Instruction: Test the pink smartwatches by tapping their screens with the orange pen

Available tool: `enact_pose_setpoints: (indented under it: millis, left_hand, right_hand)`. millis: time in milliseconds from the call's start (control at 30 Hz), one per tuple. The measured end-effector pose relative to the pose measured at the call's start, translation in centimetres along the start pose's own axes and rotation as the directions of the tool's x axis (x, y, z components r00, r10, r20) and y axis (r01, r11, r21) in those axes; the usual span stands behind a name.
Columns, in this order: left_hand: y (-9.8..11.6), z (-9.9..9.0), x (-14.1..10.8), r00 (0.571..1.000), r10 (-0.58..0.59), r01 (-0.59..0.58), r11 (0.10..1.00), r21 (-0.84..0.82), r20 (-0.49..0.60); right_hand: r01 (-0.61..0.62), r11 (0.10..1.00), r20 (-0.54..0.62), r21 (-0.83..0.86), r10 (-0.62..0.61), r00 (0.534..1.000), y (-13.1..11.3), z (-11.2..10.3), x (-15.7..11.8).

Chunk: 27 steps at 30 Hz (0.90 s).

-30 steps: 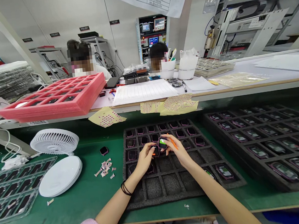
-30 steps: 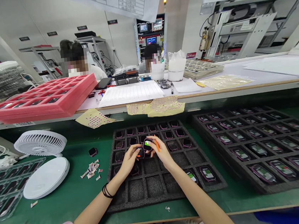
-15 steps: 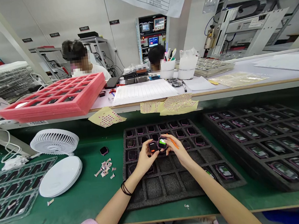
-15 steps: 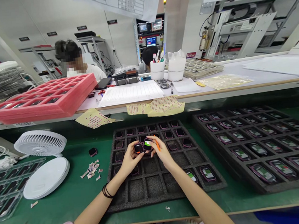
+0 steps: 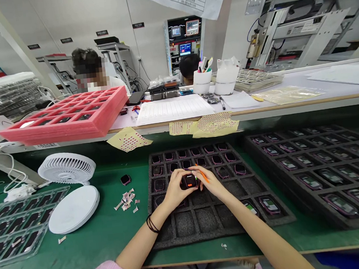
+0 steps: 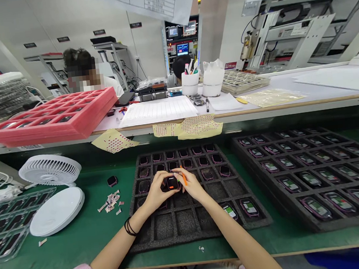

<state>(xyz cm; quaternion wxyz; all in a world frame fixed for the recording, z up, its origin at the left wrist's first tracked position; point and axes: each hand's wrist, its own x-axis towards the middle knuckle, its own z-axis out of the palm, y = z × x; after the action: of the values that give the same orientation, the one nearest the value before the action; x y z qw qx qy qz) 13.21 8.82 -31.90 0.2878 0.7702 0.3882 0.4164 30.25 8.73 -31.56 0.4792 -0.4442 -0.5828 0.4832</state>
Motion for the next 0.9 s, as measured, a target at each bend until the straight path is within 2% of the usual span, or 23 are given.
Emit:
enact_pose_setpoints:
  millis: [167, 333, 467, 600, 733, 900]
  left_hand:
    - [-0.3, 0.1, -0.1, 0.996, 0.056, -0.064, 0.990, 0.122, 0.063]
    - [-0.1, 0.0, -0.3, 0.996, 0.058, -0.074, 0.968, 0.241, 0.073]
    - [0.4, -0.2, -0.3, 0.994, 0.105, -0.095, 0.971, 0.218, -0.037]
    - [0.8, -0.4, -0.2, 0.977, 0.132, -0.113, 0.987, 0.118, -0.166]
    - [1.3, -0.7, -0.2, 0.972, 0.164, -0.148, 0.983, 0.104, -0.167]
    - [1.3, -0.7, -0.2, 0.969, 0.201, -0.193, 0.979, 0.068, -0.145]
  right_hand:
    - [0.066, 0.990, 0.003, -0.124, -0.066, 0.998, -0.2, 0.1, -0.3]
    - [0.059, 0.994, 0.038, -0.094, -0.056, 0.998, -0.2, 0.2, -0.2]
    - [0.008, 0.999, 0.081, 0.049, -0.012, 0.997, -0.7, 0.2, -0.1]
    - [-0.117, 0.953, 0.222, 0.278, 0.055, 0.973, -1.7, 0.2, -0.6]
    - [-0.250, 0.879, 0.362, 0.405, 0.097, 0.927, -2.2, 0.1, -1.0]
    - [-0.337, 0.810, 0.428, 0.480, 0.119, 0.896, -1.7, -0.3, -0.8]
